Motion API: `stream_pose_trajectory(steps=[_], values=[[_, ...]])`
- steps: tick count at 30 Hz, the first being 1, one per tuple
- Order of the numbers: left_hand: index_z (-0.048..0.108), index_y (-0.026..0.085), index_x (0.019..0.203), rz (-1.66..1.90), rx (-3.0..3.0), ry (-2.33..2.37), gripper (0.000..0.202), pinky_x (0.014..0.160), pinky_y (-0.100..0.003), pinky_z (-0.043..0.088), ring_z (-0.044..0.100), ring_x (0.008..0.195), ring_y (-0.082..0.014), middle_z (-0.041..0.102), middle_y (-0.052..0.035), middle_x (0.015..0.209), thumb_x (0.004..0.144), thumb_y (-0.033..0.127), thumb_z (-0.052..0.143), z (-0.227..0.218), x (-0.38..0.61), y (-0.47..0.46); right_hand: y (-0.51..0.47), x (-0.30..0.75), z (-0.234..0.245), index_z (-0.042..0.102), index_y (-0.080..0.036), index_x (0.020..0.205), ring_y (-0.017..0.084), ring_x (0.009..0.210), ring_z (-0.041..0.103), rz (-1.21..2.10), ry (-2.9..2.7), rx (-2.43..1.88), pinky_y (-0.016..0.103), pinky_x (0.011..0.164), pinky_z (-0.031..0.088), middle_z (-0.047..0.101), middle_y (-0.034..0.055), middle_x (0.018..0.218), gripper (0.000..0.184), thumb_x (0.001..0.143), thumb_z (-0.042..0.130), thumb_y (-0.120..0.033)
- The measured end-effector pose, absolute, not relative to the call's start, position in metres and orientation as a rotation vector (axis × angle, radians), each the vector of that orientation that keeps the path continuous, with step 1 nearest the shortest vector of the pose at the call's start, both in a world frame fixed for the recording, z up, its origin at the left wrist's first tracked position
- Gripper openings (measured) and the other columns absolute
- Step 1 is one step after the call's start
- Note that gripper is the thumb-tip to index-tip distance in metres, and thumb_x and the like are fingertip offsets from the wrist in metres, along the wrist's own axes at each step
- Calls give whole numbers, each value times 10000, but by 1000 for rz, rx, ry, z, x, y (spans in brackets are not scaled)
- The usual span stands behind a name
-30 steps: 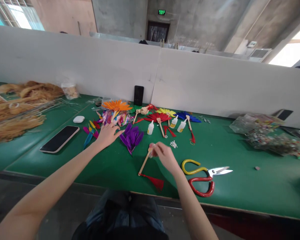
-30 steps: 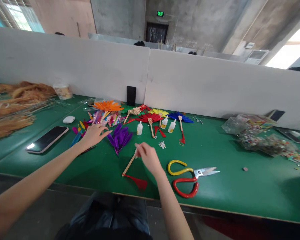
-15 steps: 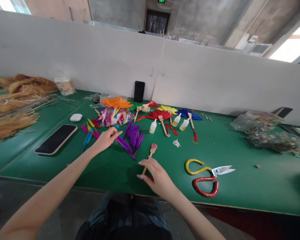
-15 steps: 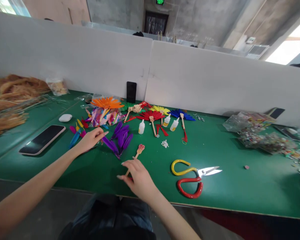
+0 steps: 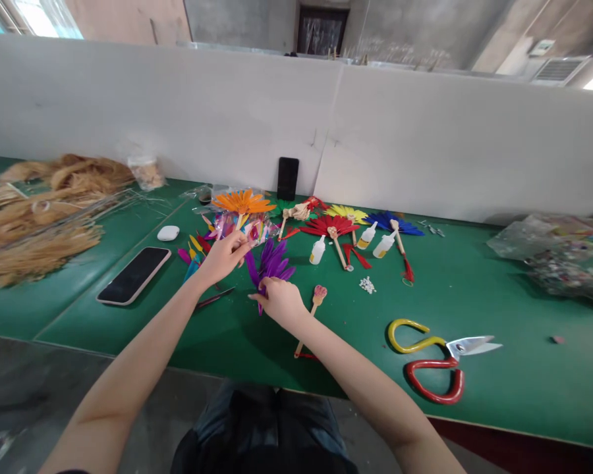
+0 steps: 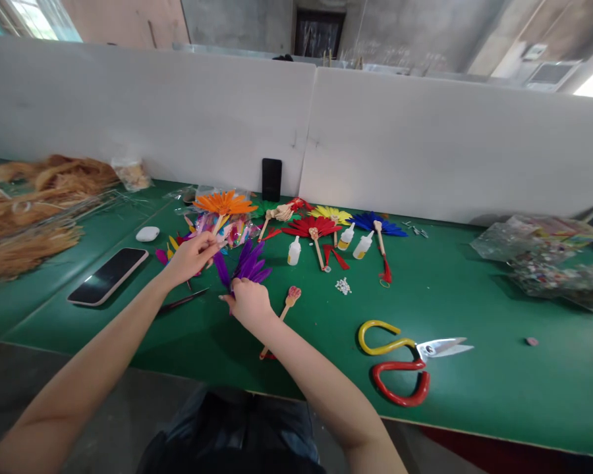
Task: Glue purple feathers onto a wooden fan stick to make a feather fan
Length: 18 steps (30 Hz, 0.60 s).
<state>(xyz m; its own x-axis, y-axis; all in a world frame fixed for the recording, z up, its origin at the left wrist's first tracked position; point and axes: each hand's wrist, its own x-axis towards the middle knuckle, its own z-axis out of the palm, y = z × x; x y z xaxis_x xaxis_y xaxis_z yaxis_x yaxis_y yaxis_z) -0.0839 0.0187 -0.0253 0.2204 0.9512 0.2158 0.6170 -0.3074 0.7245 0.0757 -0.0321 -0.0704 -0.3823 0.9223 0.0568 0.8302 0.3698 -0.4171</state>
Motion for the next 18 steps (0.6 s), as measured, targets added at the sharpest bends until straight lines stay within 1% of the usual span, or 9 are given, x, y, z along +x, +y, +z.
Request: stream_pose_trajectory(steps=[2,7,10,12,15,17,18], values=[[375,216,700,903,2028,1446,250,506,-224,367,486,446,-113,431,71,477,849,404,445,-20,-83,15,-27,76,-74,601,-200,856,191,748,644,470,-2359,-1544,246,574,396,677,55,835,202,849,562,-398],[379,211,691,978,2069,1523,279,530,-228,373,477,440,-104,453,68,472,864,422,439,-18,-82,13,-23,84,-79,589,-204,805,157,653,616,516,-2305,-1512,227,540,351,656,18,726,266,839,553,-466],[401,210,719,1005,1934,1513,267,487,-219,360,475,427,-100,475,59,484,855,437,445,-25,-79,16,-21,85,-81,581,-198,795,158,655,609,527,-2301,-1491,226,533,343,651,22,737,262,828,571,-458],[405,213,762,942,1797,1438,267,442,-210,337,456,410,-94,490,54,500,860,461,416,-33,-76,16,-20,86,-84,579,-190,796,166,683,615,516,-2308,-1489,232,550,355,653,39,774,233,842,563,-419],[421,221,879,770,1639,1363,300,397,-205,303,439,398,-93,511,50,535,854,518,387,-45,-74,13,-19,87,-85,581,-178,829,188,742,628,474,-2320,-1513,249,585,380,658,64,817,199,886,500,-351],[452,223,943,667,1643,1375,348,400,-214,310,447,404,-100,514,50,540,818,547,442,-53,-73,11,-19,87,-84,583,-171,858,205,762,633,446,-2326,-1531,260,587,390,659,77,845,192,896,475,-325],[479,221,945,626,1687,1378,361,414,-221,324,459,418,-105,521,46,546,797,550,478,-56,-73,10,-19,87,-83,585,-168,873,210,765,634,440,-2326,-1540,265,585,394,659,83,861,185,895,475,-316]])
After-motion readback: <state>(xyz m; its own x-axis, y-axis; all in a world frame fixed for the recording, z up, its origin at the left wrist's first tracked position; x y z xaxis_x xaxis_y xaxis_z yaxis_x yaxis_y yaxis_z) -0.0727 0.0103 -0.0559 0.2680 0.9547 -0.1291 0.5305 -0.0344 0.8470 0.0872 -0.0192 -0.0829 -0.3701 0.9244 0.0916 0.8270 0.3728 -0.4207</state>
